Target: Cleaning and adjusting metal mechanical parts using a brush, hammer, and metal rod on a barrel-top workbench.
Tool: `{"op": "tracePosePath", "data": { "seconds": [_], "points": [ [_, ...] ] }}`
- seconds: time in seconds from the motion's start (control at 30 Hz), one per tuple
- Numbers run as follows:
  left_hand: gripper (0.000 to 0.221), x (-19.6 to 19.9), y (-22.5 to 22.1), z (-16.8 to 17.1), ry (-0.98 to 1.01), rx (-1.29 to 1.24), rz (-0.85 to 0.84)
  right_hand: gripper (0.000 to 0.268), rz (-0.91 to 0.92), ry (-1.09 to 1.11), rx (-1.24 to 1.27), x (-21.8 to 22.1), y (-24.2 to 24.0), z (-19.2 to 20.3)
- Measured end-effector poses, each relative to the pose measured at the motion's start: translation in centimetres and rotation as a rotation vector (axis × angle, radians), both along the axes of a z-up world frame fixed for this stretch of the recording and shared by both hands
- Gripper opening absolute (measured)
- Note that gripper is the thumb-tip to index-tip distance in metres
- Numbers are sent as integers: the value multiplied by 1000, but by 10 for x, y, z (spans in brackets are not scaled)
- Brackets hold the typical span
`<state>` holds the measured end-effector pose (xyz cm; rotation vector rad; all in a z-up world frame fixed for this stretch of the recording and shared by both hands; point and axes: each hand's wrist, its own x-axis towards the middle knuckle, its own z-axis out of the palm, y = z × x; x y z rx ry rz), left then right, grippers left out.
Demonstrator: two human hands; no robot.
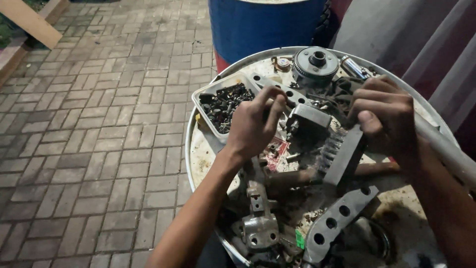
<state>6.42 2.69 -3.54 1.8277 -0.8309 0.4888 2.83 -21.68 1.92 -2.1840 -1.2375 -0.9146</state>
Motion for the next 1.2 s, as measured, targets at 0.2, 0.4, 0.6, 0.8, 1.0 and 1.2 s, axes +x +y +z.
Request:
{"op": "tracePosePath", "data": {
  "seconds": [0.2, 0.4, 0.6, 0.8, 1.0, 1.2],
  "points": [
    [21, 2, -4, -7, -72, 68, 45, 44, -17, -89, -173, 12, -11, -16],
    [15, -12, -3, 8, 36, 331, 423, 59, 15, -2, -292, 15, -1, -39],
    [37, -37, 31, 18, 117, 252, 721, 74, -73, -34, -330, 8, 0, -33],
    [55, -74, 39, -9, 554, 575, 668, 64, -171, 76, -388, 11, -15, -30],
    [58, -76, 38, -16, 470, 590, 565, 56, -55, 216, -430, 10, -9, -48],
    [45, -69, 34, -31, 316, 439, 505, 42, -23, 299, -501, -9, 11, -29]
  ]
}}
